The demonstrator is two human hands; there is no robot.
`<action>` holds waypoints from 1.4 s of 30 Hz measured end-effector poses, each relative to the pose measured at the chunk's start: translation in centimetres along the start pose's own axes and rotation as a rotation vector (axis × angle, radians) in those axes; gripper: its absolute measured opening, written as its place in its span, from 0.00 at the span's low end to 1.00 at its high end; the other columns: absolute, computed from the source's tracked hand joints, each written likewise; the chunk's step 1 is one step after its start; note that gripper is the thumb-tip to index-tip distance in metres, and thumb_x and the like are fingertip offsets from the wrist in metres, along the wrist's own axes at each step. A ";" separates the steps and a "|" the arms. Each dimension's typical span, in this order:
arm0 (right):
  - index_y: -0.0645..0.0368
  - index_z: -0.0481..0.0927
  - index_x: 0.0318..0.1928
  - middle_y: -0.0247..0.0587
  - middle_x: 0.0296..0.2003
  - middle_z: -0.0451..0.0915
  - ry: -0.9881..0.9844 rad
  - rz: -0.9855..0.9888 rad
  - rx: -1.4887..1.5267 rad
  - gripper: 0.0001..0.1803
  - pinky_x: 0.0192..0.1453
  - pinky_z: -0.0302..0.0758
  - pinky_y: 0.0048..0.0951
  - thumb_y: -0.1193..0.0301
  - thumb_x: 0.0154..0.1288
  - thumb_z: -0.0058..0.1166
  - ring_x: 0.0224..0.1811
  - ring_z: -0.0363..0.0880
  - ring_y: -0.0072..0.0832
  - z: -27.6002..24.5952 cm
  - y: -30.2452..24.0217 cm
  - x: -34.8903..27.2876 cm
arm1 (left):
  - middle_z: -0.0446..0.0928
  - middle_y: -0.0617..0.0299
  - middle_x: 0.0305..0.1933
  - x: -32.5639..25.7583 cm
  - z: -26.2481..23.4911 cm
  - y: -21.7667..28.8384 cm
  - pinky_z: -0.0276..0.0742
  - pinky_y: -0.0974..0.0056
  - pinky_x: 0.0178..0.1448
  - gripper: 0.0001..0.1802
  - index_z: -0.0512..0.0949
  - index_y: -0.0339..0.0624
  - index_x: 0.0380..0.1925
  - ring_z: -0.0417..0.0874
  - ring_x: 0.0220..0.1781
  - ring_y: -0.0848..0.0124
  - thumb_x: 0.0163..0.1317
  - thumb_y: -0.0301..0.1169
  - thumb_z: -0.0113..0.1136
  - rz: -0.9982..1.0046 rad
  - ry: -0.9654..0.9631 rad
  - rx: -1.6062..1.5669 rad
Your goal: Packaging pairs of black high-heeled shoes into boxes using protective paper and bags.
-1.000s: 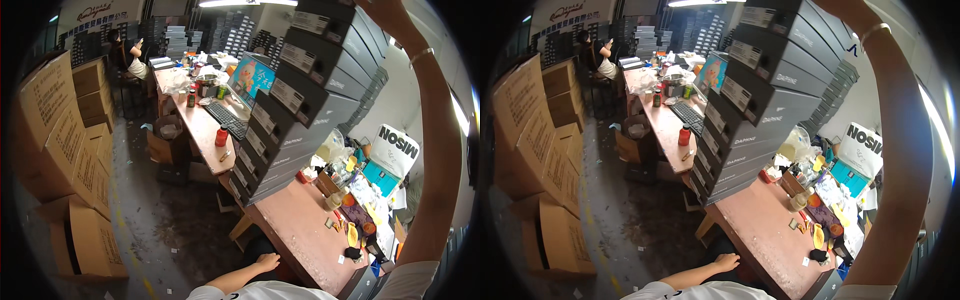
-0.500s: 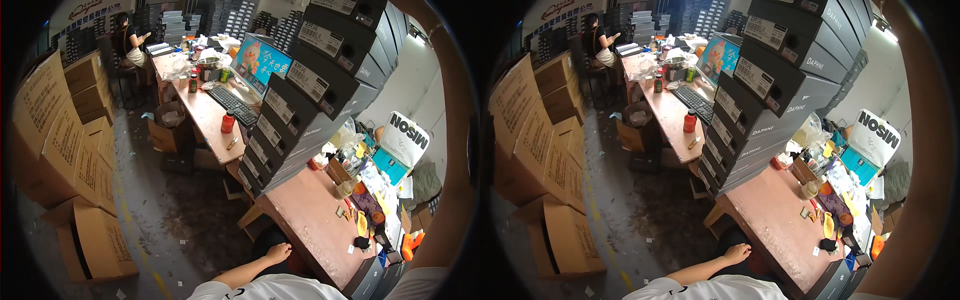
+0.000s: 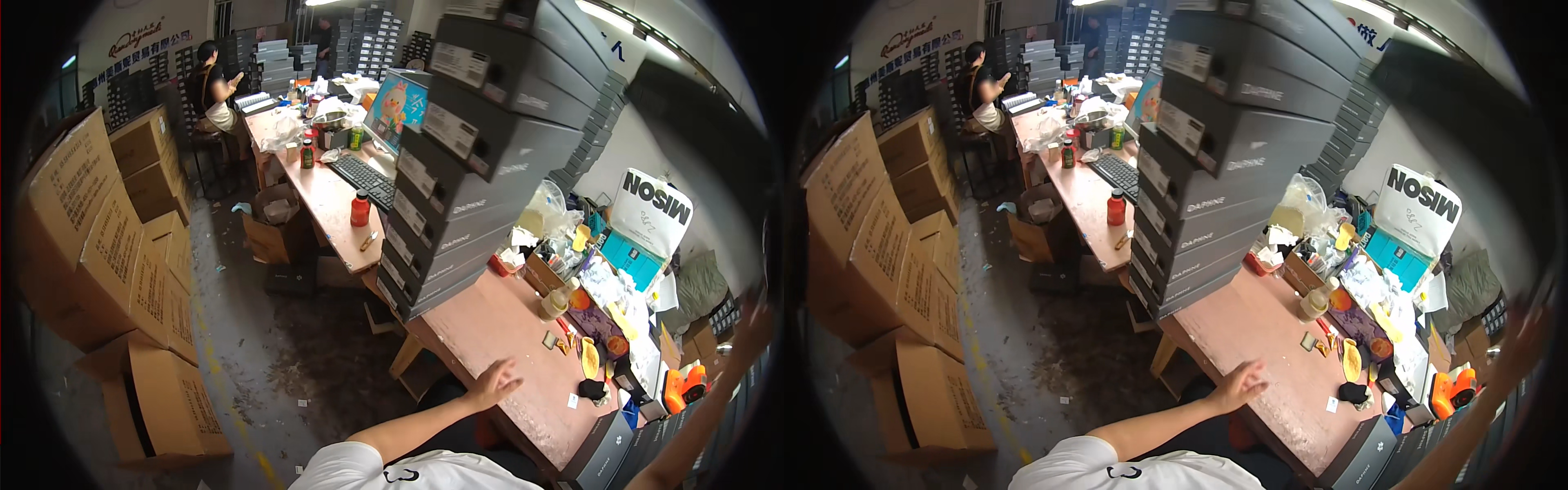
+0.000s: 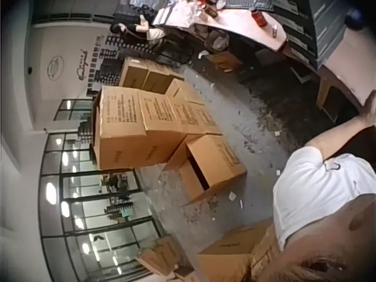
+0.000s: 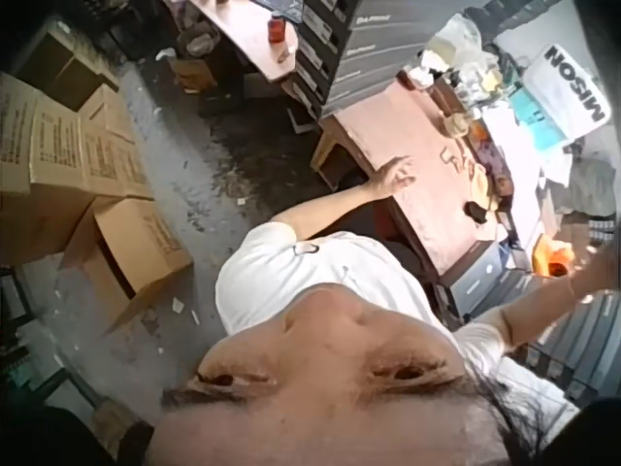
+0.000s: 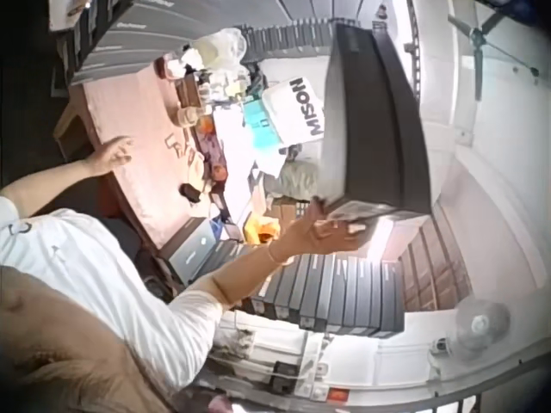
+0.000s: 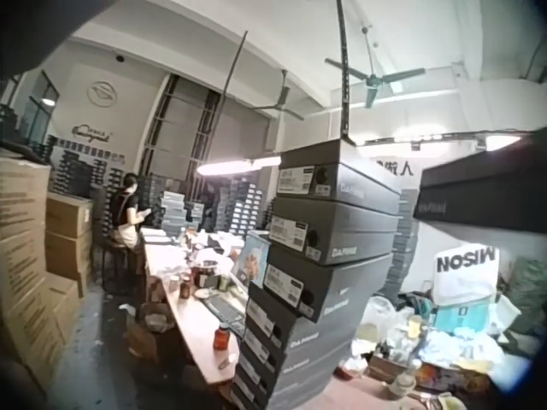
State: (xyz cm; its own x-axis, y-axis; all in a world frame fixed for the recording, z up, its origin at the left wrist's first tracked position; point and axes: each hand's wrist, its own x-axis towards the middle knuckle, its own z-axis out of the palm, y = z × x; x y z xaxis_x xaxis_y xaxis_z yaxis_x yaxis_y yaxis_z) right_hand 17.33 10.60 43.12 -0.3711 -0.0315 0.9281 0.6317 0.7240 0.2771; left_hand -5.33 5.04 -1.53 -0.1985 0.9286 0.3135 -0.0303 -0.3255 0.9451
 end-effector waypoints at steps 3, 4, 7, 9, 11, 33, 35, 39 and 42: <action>0.62 0.61 0.60 0.52 0.62 0.60 -0.208 0.173 0.074 0.41 0.58 0.69 0.49 0.68 0.49 0.70 0.63 0.59 0.48 -3.6 -4.8 -12.8 | 0.61 0.53 0.66 3.5 3.5 4.4 0.67 0.56 0.61 0.42 0.53 0.48 0.69 0.70 0.60 0.57 0.63 0.60 0.48 -0.347 -0.096 -0.785; 0.61 0.58 0.63 0.52 0.64 0.59 -0.287 0.225 0.119 0.44 0.61 0.67 0.50 0.69 0.48 0.70 0.66 0.57 0.49 -3.9 -6.3 -17.1 | 0.58 0.54 0.70 4.6 4.1 5.6 0.63 0.56 0.66 0.45 0.50 0.48 0.71 0.67 0.64 0.57 0.63 0.64 0.43 -0.495 -0.109 -1.054; 0.63 0.65 0.55 0.52 0.67 0.56 -0.578 0.246 0.250 0.37 0.67 0.62 0.54 0.73 0.45 0.71 0.71 0.52 0.53 -2.5 -10.4 -28.7 | 0.67 0.52 0.64 6.5 4.9 3.8 0.65 0.50 0.63 0.47 0.61 0.49 0.66 0.68 0.63 0.59 0.57 0.70 0.46 -0.759 -0.074 -1.246; 0.65 0.79 0.27 0.56 0.65 0.56 -0.739 0.384 0.355 0.14 0.69 0.59 0.52 0.74 0.40 0.71 0.70 0.52 0.59 -0.5 -12.8 -36.2 | 0.74 0.53 0.57 5.5 4.3 -3.5 0.72 0.55 0.55 0.40 0.73 0.42 0.56 0.73 0.57 0.63 0.61 0.66 0.47 -1.035 0.145 -0.834; 0.65 0.81 0.45 0.56 0.56 0.72 -0.770 0.315 0.452 0.16 0.66 0.65 0.47 0.68 0.59 0.62 0.63 0.66 0.54 -2.1 -15.2 -37.2 | 0.78 0.52 0.50 3.2 3.4 -8.2 0.73 0.56 0.51 0.35 0.77 0.38 0.49 0.78 0.50 0.63 0.65 0.61 0.44 -0.843 0.126 -0.173; 0.65 0.70 0.57 0.52 0.56 0.70 -0.185 2.115 1.250 0.25 0.62 0.68 0.41 0.62 0.66 0.52 0.59 0.70 0.43 1.7 -7.4 -34.8 | 0.54 0.45 0.72 3.9 6.3 0.0 0.51 0.56 0.74 0.41 0.55 0.40 0.69 0.50 0.76 0.59 0.65 0.53 0.54 -0.303 -0.176 0.200; 0.64 0.67 0.58 0.47 0.54 0.71 -0.135 1.937 1.271 0.23 0.59 0.71 0.37 0.64 0.68 0.52 0.57 0.72 0.36 4.8 -9.9 -37.1 | 0.51 0.46 0.73 5.6 3.9 2.1 0.49 0.56 0.75 0.45 0.51 0.41 0.71 0.51 0.75 0.58 0.64 0.56 0.53 -0.282 -0.213 -0.218; 0.66 0.68 0.60 0.49 0.54 0.72 -0.834 1.538 1.553 0.23 0.54 0.74 0.31 0.68 0.69 0.51 0.51 0.75 0.32 7.8 -14.2 -29.3 | 0.51 0.47 0.74 6.9 -1.6 6.1 0.55 0.59 0.73 0.49 0.48 0.40 0.71 0.54 0.74 0.57 0.60 0.53 0.60 -0.190 -0.440 0.327; 0.67 0.70 0.58 0.53 0.54 0.72 -0.979 1.034 0.956 0.25 0.55 0.73 0.33 0.73 0.61 0.57 0.51 0.75 0.37 8.0 -12.7 -31.6 | 0.64 0.42 0.67 5.8 -4.7 5.0 0.65 0.58 0.67 0.43 0.50 0.43 0.71 0.68 0.67 0.54 0.58 0.33 0.60 -0.344 -0.322 0.432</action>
State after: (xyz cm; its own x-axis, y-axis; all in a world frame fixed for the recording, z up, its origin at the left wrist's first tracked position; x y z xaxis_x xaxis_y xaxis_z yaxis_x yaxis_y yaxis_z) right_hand 15.64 7.93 8.29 -0.5777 0.8158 0.0249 0.3933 0.3050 -0.8673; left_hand -11.20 8.00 4.63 0.0588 0.9961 -0.0654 0.3708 0.0390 0.9279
